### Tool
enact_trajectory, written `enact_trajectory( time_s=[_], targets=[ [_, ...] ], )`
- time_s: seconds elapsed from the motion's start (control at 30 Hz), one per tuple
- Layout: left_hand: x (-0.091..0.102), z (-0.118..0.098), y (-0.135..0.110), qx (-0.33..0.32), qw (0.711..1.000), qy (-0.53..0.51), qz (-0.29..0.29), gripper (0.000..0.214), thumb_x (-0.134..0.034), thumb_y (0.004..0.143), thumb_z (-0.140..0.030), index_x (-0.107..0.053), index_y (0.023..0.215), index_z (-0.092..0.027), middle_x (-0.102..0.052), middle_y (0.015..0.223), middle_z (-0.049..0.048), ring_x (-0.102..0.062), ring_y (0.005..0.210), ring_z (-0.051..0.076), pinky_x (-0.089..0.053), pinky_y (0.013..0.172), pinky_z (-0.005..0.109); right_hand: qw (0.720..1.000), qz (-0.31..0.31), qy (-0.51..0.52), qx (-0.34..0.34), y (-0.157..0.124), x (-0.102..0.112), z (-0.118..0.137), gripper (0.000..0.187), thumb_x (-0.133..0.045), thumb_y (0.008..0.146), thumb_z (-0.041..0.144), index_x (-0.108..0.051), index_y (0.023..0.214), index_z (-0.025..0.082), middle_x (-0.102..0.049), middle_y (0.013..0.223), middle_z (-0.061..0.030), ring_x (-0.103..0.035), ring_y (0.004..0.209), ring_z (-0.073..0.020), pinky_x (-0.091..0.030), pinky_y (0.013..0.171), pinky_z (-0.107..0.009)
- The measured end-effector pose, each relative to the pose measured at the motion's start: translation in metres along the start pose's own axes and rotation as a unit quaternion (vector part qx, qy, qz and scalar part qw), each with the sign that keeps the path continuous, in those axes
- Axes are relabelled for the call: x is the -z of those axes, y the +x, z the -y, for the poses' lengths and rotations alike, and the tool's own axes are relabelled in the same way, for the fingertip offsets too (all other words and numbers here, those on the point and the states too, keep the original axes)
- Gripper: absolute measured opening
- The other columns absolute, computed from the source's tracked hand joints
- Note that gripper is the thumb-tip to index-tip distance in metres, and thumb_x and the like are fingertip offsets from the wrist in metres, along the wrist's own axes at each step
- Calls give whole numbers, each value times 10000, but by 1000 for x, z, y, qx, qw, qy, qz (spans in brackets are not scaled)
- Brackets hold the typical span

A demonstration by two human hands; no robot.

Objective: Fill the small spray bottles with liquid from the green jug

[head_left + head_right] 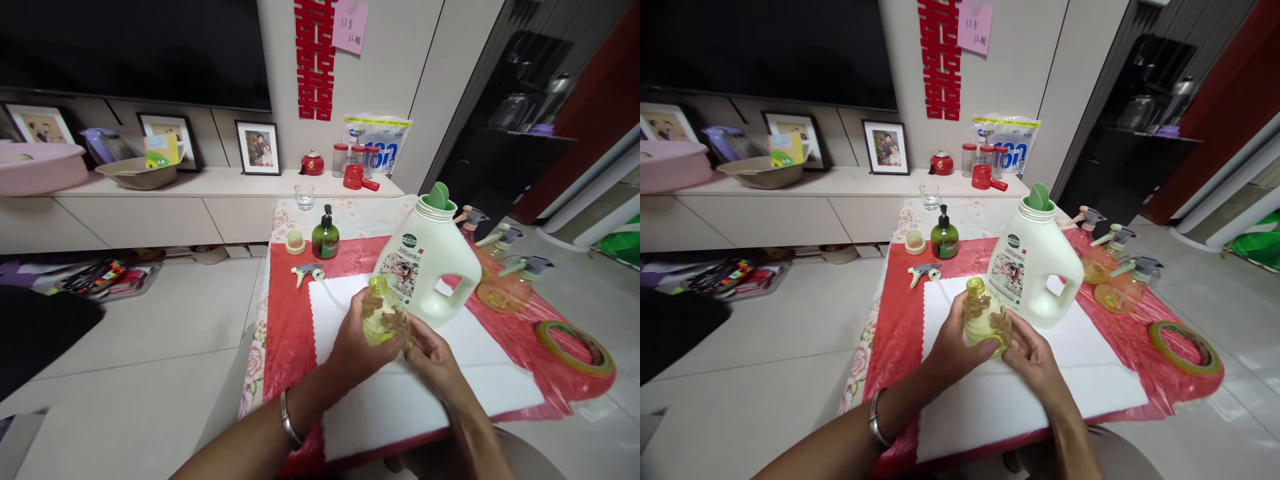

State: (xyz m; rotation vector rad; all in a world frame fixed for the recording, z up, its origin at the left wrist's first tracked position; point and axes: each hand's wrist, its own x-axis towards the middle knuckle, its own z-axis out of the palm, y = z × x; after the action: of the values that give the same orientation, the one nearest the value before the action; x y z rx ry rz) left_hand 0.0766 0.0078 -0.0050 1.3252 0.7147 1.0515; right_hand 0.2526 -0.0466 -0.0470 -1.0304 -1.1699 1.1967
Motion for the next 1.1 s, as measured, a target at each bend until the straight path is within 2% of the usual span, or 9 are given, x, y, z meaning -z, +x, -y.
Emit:
enact_trajectory(
  time_s=[0.13,0.27,0.43,0.57,0.73,0.87,0.93,1.0,1.1],
  targets=[
    [2,24,1,-41,995,75,-41,823,-766,652,-186,-376,1376,-200,-584,1303,137,-575,1230,315,-471,1074,484,987,-144,-43,57,0,9,4,440,-790,799,390,-699,1193,217,-669,1170,-128,-666,1018,-257,-570,890,-394],
    [-2,39,2,-45,986,152,-57,843,-769,617,-139,-398,1371,-196,-552,1312,142,-530,1277,331,-414,1132,526,948,-292,-17,126,-2,25,11,262,-801,770,368,-707,931,184,-652,796,-47,-627,709,-150,-542,692,-290],
    [-7,45,3,-57,980,172,-82,860,-774,610,-124,-386,1371,-222,-549,1303,130,-531,1269,334,-425,1127,535,896,-404,-20,185,4,43,19,300,-827,729,302,-694,972,185,-656,860,-14,-620,769,-137,-529,746,-299],
    [-4,46,4,-80,977,176,-93,855,-758,630,-125,-369,1386,-217,-526,1328,137,-506,1299,338,-413,1140,540,882,-424,-52,198,17,47,26,461,-850,685,315,-692,1096,180,-667,1095,-51,-632,980,-185,-516,903,-361],
    [-1,48,8,-109,970,200,-80,854,-745,651,-117,-349,1400,-222,-514,1319,135,-507,1281,333,-424,1125,548,902,-371,-124,181,39,47,38,640,-853,673,354,-646,1250,170,-627,1257,-96,-601,1130,-235,-480,994,-392],
    [-3,49,10,-129,964,215,-84,846,-744,668,-125,-336,1406,-199,-523,1300,145,-513,1251,329,-449,1093,541,905,-361,-185,127,54,59,41,480,-845,715,358,-676,1103,132,-671,1045,-63,-625,965,-197,-516,890,-338],
    [-4,49,11,-131,963,219,-81,850,-747,674,-130,-331,1412,-197,-529,1293,145,-511,1249,329,-448,1089,541,897,-374,-216,93,61,67,38,367,-779,817,368,-660,1052,112,-652,999,-57,-615,920,-175,-533,857,-332],
    [-4,50,12,-131,963,223,-77,859,-756,673,-133,-329,1416,-200,-530,1293,145,-507,1255,333,-441,1089,546,888,-388,-240,55,68,73,36,347,-658,940,395,-623,1141,113,-621,1094,-78,-609,976,-175,-548,872,-357],
    [-5,51,12,-131,962,226,-79,871,-769,671,-147,-333,1422,-221,-528,1305,139,-508,1258,337,-437,1086,554,872,-414,-260,12,76,76,33,395,-584,991,417,-573,1262,130,-575,1220,-102,-593,1071,-199,-548,917,-401]
  ],
)
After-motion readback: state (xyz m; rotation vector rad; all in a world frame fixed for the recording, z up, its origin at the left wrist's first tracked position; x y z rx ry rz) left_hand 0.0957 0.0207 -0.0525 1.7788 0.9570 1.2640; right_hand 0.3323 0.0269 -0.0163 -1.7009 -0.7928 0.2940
